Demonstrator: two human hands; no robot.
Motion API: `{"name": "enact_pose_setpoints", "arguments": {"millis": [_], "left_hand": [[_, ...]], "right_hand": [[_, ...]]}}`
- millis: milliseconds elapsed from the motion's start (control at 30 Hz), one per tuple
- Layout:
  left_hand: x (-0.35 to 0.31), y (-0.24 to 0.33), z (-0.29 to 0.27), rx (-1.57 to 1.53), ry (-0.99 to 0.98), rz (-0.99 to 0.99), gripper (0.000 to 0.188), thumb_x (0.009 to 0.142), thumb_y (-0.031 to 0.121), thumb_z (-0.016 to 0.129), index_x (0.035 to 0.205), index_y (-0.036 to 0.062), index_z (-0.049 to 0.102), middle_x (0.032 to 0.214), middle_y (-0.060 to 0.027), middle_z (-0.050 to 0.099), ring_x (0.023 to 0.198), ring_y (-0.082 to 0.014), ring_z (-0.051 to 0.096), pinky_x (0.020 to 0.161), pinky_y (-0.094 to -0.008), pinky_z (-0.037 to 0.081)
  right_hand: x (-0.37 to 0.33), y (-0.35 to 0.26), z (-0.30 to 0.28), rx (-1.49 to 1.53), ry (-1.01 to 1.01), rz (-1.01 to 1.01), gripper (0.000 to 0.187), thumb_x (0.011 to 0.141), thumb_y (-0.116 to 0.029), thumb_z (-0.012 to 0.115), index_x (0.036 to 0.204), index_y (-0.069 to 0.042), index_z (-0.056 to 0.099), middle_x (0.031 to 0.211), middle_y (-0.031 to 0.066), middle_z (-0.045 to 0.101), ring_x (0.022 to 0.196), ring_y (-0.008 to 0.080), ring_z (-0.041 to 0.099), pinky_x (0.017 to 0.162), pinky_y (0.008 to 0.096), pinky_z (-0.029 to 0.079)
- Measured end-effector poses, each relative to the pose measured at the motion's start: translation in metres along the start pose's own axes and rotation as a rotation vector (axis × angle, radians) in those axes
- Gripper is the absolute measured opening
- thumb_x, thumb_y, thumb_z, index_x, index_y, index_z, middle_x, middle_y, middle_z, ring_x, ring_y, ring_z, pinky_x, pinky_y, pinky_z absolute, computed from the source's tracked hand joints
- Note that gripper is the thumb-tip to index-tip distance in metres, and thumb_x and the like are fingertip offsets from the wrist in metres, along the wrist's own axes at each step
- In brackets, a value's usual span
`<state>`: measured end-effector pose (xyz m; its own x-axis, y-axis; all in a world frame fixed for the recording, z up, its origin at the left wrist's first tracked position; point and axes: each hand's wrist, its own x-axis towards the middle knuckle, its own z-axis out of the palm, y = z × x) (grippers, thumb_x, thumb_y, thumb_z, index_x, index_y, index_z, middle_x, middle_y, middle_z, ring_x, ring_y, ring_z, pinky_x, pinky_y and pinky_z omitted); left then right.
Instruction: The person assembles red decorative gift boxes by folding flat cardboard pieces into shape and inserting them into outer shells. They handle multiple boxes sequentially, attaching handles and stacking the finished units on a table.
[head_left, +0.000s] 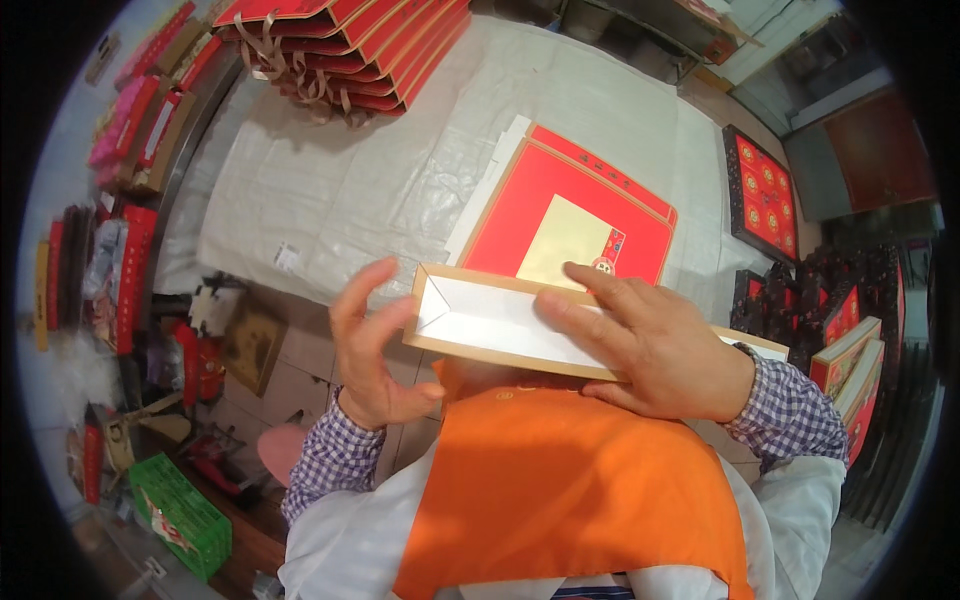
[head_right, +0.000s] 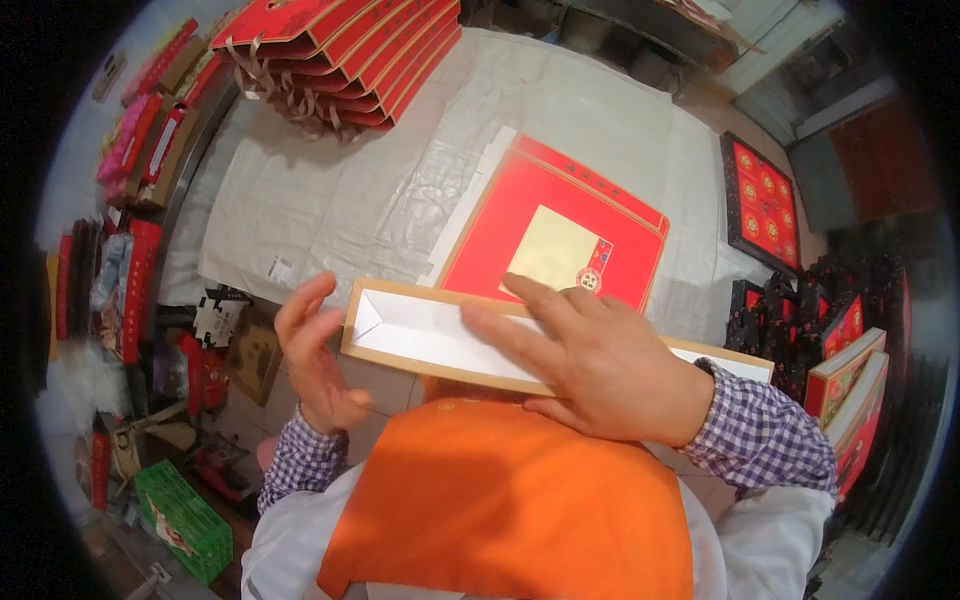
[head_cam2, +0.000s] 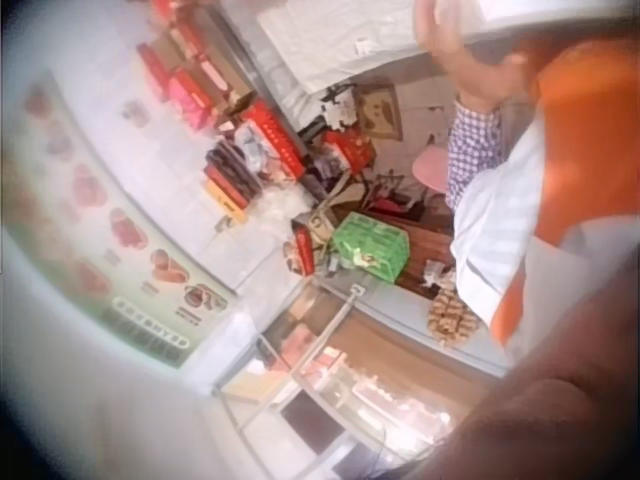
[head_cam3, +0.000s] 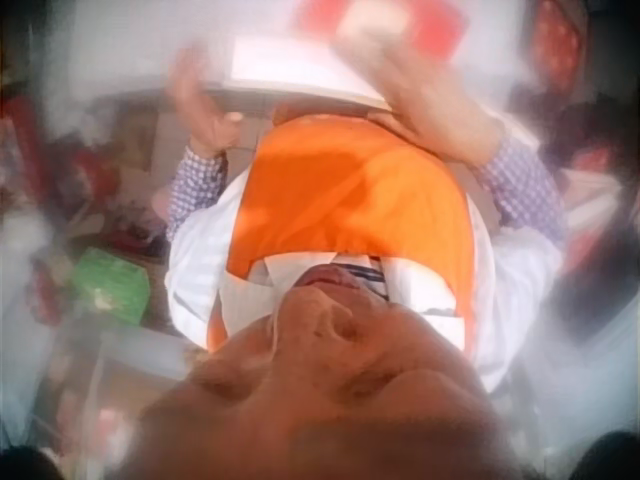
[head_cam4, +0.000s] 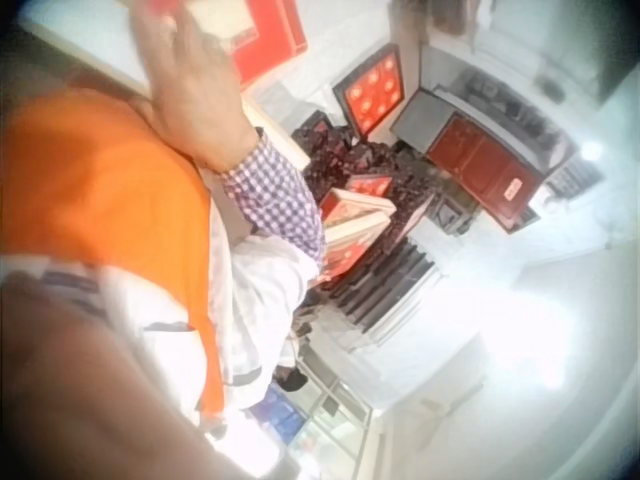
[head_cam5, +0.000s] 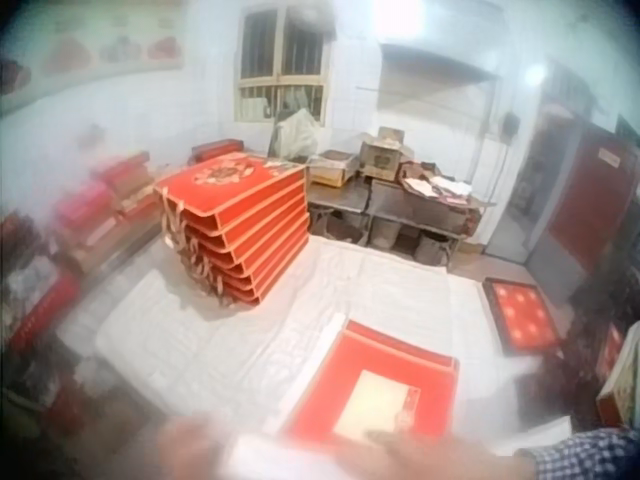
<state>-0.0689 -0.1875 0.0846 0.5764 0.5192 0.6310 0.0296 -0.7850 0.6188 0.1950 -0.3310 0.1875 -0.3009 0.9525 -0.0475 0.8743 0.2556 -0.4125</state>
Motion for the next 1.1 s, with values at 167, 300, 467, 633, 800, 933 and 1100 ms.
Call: {"name": "enact_pose_setpoints", "arguments": {"millis": [167, 300, 467, 633, 800, 933, 1100], "left_hand": [[-0.01, -0.01, 0.025, -0.221, 0.217, -0.255, 0.077, 0.093, 0.061, 0.047, 0.141, 0.0016, 0.035, 0.145, -0.0182, 0.035, 0.134, -0.0308, 0.037, 0.108, -0.044, 0.035], [-0.029, -0.02, 0.042, -0.266, 0.235, -0.374, 0.068, 0.096, 0.054, 0.047, 0.139, 0.0016, 0.037, 0.142, -0.0153, 0.041, 0.13, -0.0272, 0.042, 0.104, -0.0409, 0.038], [-0.053, -0.034, 0.07, -0.38, 0.006, -0.618, 0.051, 0.098, 0.034, 0.053, 0.135, -0.0003, 0.043, 0.132, -0.0138, 0.046, 0.119, -0.0223, 0.048, 0.095, -0.035, 0.044], [-0.061, -0.058, 0.131, -0.891, -0.212, -0.977, 0.064, 0.098, 0.032, 0.056, 0.147, 0.0028, 0.027, 0.143, -0.0162, 0.039, 0.13, -0.0261, 0.044, 0.102, -0.038, 0.044], [-0.036, -0.072, 0.174, -1.199, -0.153, -0.99, 0.061, 0.102, 0.044, 0.042, 0.153, 0.0203, 0.018, 0.145, -0.0142, 0.039, 0.13, -0.0305, 0.044, 0.101, -0.0493, 0.043], [0.001, -0.107, 0.157, -1.21, -0.146, -0.933, 0.055, 0.1, 0.046, 0.048, 0.144, 0.0157, 0.036, 0.131, -0.0081, 0.053, 0.122, -0.02, 0.049, 0.101, -0.041, 0.04], [0.011, -0.109, 0.181, -1.033, -0.326, -1.06, 0.067, 0.098, 0.05, 0.05, 0.143, 0.0017, 0.036, 0.144, -0.0117, 0.046, 0.128, -0.0233, 0.046, 0.106, -0.0405, 0.037]], "right_hand": [[-0.009, 0.011, -0.011, -0.006, 0.034, 0.178, 0.09, 0.069, -0.018, 0.077, 0.146, -0.005, 0.033, 0.104, 0.0191, 0.055, 0.09, 0.0356, 0.058, 0.074, 0.0442, 0.05], [-0.023, 0.046, -0.053, 0.034, 0.238, 0.202, 0.086, 0.067, -0.01, 0.07, 0.146, -0.005, 0.035, 0.122, 0.0233, 0.057, 0.11, 0.0406, 0.057, 0.092, 0.0418, 0.048], [-0.097, 0.083, -0.112, 0.332, 0.778, 0.407, 0.077, 0.079, -0.028, 0.07, 0.143, 0.002, 0.04, 0.132, 0.0155, 0.055, 0.124, 0.0238, 0.052, 0.105, 0.0339, 0.039], [-0.17, 0.11, -0.081, 0.715, 1.299, 0.41, 0.062, 0.087, -0.028, 0.066, 0.137, 0.001, 0.044, 0.13, 0.0117, 0.056, 0.119, 0.0203, 0.054, 0.1, 0.0351, 0.044], [-0.216, 0.186, 0.061, 1.08, 1.725, 0.58, 0.034, 0.09, -0.021, 0.064, 0.119, -0.005, 0.056, 0.114, 0.004, 0.059, 0.109, 0.0168, 0.055, 0.1, 0.0342, 0.042], [-0.163, 0.2, 0.148, 1.38, 1.682, 0.378, 0.046, 0.092, -0.023, 0.064, 0.131, -0.004, 0.05, 0.123, 0.0061, 0.058, 0.109, 0.0161, 0.057, 0.097, 0.0337, 0.046], [-0.155, 0.212, 0.196, 1.414, 1.663, 0.392, 0.067, 0.092, -0.031, 0.066, 0.145, -0.005, 0.035, 0.127, 0.0082, 0.052, 0.118, 0.0168, 0.05, 0.101, 0.0348, 0.042]]}}
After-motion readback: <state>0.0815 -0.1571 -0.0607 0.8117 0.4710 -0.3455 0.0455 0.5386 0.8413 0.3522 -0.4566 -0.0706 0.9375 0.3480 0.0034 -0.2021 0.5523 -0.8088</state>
